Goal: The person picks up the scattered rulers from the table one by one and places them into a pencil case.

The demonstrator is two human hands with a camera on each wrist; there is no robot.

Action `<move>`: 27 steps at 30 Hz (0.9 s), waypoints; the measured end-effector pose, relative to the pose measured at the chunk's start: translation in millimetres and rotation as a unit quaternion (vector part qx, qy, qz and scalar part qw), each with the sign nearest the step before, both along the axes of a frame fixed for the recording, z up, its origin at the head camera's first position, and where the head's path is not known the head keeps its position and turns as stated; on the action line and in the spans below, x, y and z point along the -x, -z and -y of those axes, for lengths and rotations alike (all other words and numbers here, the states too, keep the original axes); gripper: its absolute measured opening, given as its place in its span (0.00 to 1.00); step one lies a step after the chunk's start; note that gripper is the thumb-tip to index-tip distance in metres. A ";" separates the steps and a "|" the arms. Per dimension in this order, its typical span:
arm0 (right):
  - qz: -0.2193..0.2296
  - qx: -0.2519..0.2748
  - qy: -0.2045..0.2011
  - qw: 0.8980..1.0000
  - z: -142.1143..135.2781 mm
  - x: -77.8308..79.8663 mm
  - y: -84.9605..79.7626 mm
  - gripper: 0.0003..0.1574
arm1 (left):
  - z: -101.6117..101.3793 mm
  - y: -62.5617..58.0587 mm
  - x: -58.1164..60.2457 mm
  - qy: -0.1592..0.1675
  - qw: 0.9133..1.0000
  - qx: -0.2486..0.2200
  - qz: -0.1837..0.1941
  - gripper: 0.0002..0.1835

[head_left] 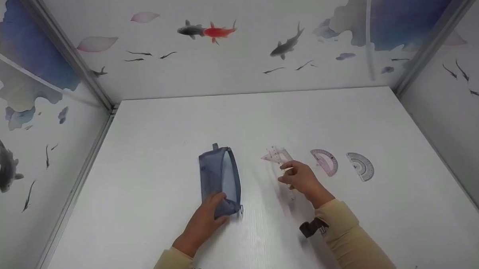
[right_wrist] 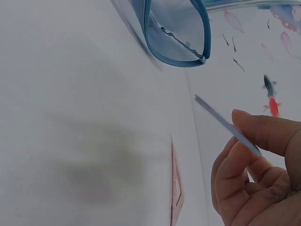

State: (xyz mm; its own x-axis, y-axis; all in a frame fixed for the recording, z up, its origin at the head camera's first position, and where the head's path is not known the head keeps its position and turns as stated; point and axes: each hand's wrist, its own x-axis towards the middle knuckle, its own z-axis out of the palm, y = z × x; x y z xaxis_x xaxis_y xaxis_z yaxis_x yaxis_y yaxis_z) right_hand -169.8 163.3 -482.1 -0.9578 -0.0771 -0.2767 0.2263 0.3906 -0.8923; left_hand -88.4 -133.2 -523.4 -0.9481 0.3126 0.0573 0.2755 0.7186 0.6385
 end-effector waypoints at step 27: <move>0.013 0.033 -0.016 0.999 48.7 4.5 0.3 0.24 | -0.8 -5.5 -1.8 -0.003 1.000 -0.005 0.014 0.31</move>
